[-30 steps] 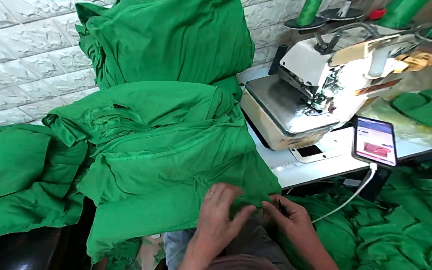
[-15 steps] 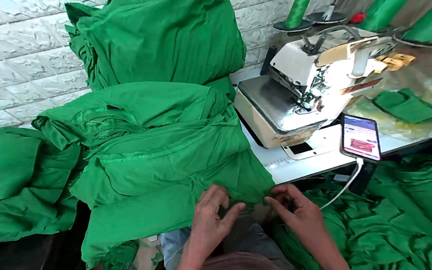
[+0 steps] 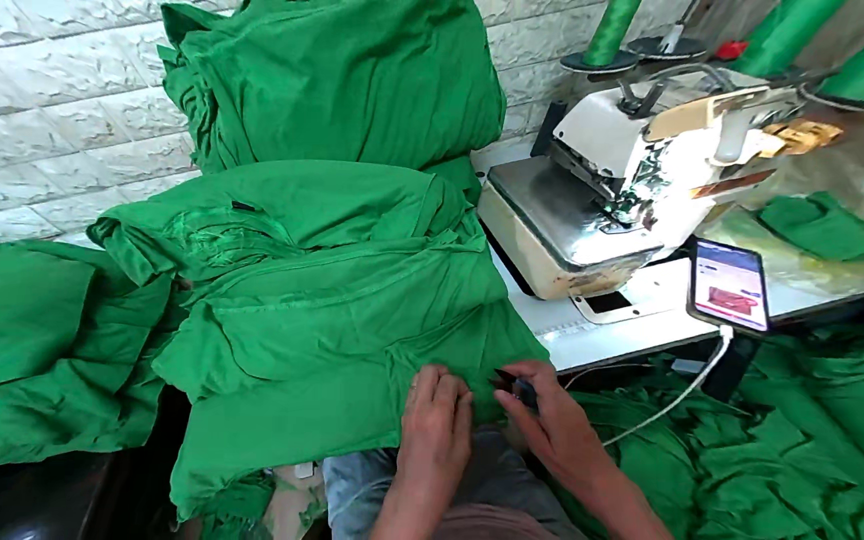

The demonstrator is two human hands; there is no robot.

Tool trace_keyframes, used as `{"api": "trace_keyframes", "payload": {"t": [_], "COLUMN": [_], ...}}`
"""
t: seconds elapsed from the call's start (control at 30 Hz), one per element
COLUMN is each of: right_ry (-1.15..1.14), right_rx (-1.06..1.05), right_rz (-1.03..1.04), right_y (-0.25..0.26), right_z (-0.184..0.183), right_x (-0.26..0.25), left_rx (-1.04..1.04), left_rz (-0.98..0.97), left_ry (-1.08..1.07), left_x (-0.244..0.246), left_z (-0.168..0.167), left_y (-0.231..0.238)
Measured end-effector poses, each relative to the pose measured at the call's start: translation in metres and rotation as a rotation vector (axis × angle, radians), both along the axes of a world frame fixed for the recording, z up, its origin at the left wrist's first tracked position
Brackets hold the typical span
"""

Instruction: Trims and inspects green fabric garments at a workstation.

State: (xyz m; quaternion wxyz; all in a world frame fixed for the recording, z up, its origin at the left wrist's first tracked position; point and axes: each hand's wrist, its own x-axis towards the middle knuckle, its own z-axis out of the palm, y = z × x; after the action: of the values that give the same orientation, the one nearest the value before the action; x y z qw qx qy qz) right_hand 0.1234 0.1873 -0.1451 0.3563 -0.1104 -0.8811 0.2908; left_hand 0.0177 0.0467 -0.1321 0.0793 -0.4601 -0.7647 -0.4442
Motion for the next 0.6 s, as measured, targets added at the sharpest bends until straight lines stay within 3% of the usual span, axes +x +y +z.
{"api": "trace_keyframes", "payload": {"t": [0.2,0.47,0.53,0.6], "right_ry": [0.103,0.137,0.122,0.115], "right_rx": [0.202,0.314,0.315,0.188], "right_rz": [-0.030,-0.085,-0.097,-0.089], "right_y": [0.0035,-0.0027,-0.0023,-0.0018], "right_z": [-0.0091,-0.0082,-0.0067,-0.0055], "right_x": [0.0011,-0.0053,-0.0061,-0.0049], "left_rx": [0.042,0.070,0.052,0.056], "left_rz": [-0.032,-0.068,-0.074,-0.055], "left_ry": [-0.087,-0.070,-0.081,-0.098], "left_x": [0.0000,-0.0017,-0.0017,0.0000], "left_z": [-0.0005,-0.0069,-0.0060,-0.0037], "left_y": [-0.0026,-0.0047,-0.0052,-0.0040]}}
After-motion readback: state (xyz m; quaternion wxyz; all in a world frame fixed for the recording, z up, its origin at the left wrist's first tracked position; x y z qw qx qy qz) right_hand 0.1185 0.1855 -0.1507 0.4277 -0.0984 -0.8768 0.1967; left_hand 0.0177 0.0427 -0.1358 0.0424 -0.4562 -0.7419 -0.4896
